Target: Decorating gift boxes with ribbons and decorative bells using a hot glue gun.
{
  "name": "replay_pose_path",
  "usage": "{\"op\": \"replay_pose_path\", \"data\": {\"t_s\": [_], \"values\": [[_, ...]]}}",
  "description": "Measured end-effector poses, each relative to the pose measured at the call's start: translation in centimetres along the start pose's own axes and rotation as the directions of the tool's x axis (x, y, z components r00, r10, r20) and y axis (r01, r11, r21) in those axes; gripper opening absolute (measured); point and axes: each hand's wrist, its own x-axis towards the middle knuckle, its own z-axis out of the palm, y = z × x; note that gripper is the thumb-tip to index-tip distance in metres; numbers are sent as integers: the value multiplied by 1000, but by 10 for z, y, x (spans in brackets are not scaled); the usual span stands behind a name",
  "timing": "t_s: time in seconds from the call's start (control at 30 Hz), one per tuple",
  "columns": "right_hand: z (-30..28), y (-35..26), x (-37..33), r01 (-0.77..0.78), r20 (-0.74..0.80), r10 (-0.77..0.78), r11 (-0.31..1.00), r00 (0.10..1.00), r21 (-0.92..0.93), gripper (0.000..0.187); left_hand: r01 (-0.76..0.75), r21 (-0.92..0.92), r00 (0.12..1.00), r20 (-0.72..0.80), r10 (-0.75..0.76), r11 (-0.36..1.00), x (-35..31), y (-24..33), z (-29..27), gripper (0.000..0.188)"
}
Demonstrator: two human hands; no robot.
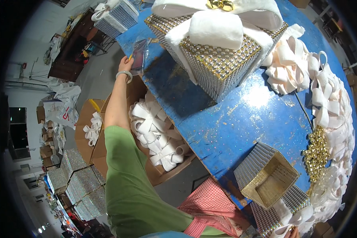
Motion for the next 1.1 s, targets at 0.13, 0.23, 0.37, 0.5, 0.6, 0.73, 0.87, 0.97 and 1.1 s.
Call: {"op": "replay_pose_path", "data": {"t_s": [0.13,0.23,0.37,0.5,0.6,0.73,0.87,0.97,1.1], "values": [[4,4,-7,-116,4,116,992,993,44,30,-35,80,996,-84,42,996,-6,8,3,76],[-3,5,-7,-179,88,175,983,981,40,32,-56,301,991,-101,90,952,-15,19,4,85],[-8,6,-3,-78,146,74,997,986,25,34,-3,393,983,-166,74,919,-26,37,8,85],[-7,4,-2,-96,141,96,995,985,-2,33,130,532,950,-307,47,837,-23,55,18,83],[-7,1,-3,-133,137,128,991,982,26,32,184,432,918,-397,3,883,-14,59,22,69],[-8,6,-7,-179,152,177,984,972,-2,33,167,406,946,-322,-30,899,1,39,11,60],[-8,18,-16,-177,168,173,984,971,14,32,9,232,969,-242,49,973,17,10,5,64],[-4,24,-23,-229,182,218,972,959,43,30,2,63,997,-75,3,998,16,-1,-1,67],[-2,24,-28,-271,247,231,952,941,142,31,27,22,998,55,-28,999,-3,5,-9,70]]}}
